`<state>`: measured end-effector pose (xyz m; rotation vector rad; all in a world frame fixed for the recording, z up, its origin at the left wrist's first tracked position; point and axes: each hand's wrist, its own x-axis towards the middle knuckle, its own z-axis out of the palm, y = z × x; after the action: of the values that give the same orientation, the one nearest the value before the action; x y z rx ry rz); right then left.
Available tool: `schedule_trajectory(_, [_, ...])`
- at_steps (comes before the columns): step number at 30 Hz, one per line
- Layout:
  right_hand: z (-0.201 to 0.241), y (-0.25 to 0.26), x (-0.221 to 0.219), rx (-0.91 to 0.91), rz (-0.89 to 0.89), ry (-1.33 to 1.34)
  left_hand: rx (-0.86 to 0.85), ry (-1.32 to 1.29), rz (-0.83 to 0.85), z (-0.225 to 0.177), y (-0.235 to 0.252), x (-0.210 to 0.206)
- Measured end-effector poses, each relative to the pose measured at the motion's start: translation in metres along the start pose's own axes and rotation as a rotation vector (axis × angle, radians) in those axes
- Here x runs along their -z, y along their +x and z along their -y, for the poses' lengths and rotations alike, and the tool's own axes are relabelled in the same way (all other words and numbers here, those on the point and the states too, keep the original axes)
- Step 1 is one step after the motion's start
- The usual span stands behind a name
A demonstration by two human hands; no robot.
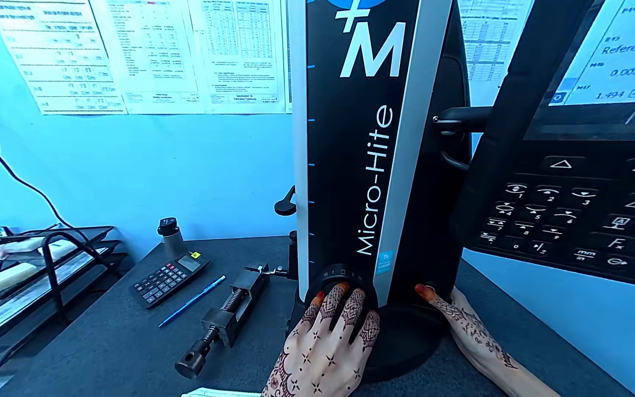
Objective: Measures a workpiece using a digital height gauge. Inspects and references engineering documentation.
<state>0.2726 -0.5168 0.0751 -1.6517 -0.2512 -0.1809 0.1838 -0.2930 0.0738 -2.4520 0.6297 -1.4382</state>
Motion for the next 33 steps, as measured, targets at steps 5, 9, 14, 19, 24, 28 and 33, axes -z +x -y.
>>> schedule_trajectory(5, [-0.010,0.012,0.010,-0.006,0.037,-0.053,-0.003,0.017,-0.006,0.000,0.000,-0.001])
schedule_trajectory(9, [-0.021,0.013,0.010,0.024,0.042,-0.042,-0.008,0.023,-0.002,0.001,-0.001,-0.002])
schedule_trajectory(14, [-0.040,0.018,0.014,0.103,0.052,-0.025,-0.008,0.049,-0.008,0.001,-0.001,-0.004])
schedule_trajectory(19, [-0.029,0.015,0.011,0.082,0.030,-0.045,0.006,0.035,0.001,0.001,-0.001,-0.004])
schedule_trajectory(24, [-0.067,0.031,0.022,0.208,0.060,-0.045,0.001,0.040,0.012,0.000,-0.002,-0.004])
schedule_trajectory(28, [-0.036,0.019,0.015,0.075,0.044,-0.065,0.006,0.026,0.003,0.001,-0.002,-0.004])
schedule_trajectory(33, [-0.027,0.017,0.015,0.039,0.063,-0.084,0.010,0.012,-0.001,0.000,-0.002,-0.004])
